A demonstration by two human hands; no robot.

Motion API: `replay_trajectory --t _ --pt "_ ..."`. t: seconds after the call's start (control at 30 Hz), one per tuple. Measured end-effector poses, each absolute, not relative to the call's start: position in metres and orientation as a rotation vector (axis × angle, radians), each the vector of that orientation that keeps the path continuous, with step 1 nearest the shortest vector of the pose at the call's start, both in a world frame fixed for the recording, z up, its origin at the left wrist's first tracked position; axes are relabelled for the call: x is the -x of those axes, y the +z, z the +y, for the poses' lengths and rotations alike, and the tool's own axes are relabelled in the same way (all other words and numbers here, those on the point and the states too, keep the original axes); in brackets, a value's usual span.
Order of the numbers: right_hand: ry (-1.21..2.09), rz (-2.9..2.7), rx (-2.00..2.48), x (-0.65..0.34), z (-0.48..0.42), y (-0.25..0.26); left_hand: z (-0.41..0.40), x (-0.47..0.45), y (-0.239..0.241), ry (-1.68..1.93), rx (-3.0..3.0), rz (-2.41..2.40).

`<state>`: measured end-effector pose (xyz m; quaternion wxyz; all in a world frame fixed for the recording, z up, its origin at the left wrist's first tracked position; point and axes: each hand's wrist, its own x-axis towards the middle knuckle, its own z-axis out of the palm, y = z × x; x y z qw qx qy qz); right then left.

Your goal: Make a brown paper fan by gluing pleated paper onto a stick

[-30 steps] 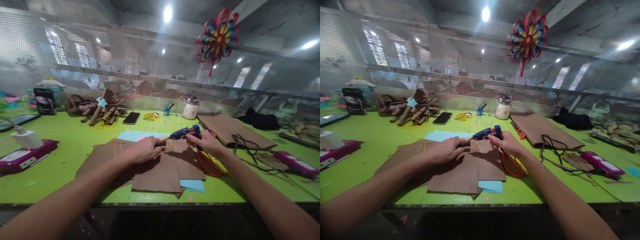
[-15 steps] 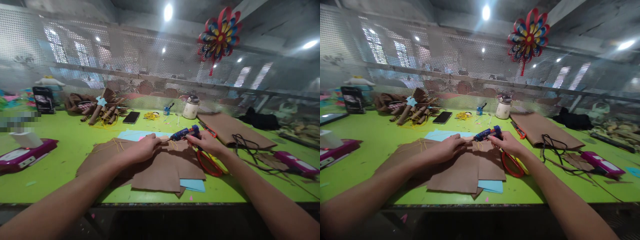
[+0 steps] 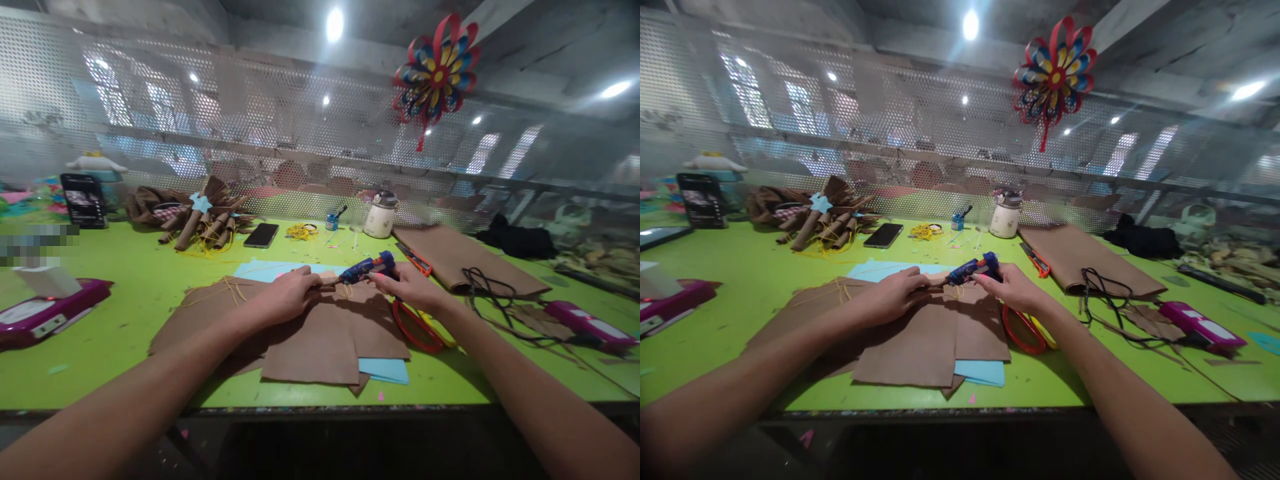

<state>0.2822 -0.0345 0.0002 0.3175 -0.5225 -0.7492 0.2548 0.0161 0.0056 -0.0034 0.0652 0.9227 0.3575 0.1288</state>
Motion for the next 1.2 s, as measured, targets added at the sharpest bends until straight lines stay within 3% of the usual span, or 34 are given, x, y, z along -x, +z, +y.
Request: replay_trajectory --t 1.2 --pt "0.55 -2.034 1.365 -0.2767 -0.0382 0.0028 0.0048 -0.0143 -0.0071 0.376 -2.815 1.039"
